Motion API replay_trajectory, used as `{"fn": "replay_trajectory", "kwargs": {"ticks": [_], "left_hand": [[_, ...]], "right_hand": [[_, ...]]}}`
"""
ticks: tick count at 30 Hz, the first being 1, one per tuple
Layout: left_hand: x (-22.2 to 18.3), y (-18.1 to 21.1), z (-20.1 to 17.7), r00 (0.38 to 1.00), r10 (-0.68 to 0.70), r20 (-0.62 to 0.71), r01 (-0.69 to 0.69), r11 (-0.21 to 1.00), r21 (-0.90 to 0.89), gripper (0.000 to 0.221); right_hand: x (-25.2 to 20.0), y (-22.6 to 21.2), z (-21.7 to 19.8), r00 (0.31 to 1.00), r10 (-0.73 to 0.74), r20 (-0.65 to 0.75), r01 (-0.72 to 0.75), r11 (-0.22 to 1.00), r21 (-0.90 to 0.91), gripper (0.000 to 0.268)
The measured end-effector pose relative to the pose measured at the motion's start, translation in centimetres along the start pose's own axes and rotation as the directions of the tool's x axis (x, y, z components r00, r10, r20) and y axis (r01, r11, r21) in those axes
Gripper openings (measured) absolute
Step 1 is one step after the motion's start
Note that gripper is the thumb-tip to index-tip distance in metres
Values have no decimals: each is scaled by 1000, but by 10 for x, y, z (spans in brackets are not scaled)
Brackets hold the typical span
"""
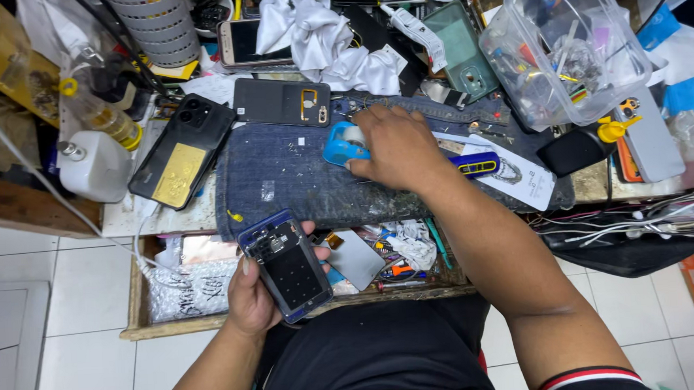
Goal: The person removes the back cover, battery, and internal components from a blue mobile phone by hand and using a screwdriver.
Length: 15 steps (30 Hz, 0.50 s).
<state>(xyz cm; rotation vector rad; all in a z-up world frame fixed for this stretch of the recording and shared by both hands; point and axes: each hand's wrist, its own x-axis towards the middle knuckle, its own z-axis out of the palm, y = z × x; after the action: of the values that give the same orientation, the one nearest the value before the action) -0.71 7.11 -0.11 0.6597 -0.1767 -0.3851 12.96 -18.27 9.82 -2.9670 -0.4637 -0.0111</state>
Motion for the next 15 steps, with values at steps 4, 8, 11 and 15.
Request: {"fn": "replay_trajectory", "kwargs": {"ticks": [4,8,11,15], "left_hand": [[11,-4,-1,999,8,45,-4,996,-90,92],[12,-12,-12,996,39,82,-23,982,-186,88],[16,-23,-9,999,45,2,-44,976,-213,87],[23,-27,1,997,64,35,-56,977,-206,93]], "right_hand": [[-3,36,-11,971,-33,-235,82,976,203,66],[-5,107,-28,924,48,-380,1,992,126,62],[-13,139,-21,963,75,-259,-68,997,35,53],[-11,131,-2,964,2,-267,-42,989,-144,57]]}}
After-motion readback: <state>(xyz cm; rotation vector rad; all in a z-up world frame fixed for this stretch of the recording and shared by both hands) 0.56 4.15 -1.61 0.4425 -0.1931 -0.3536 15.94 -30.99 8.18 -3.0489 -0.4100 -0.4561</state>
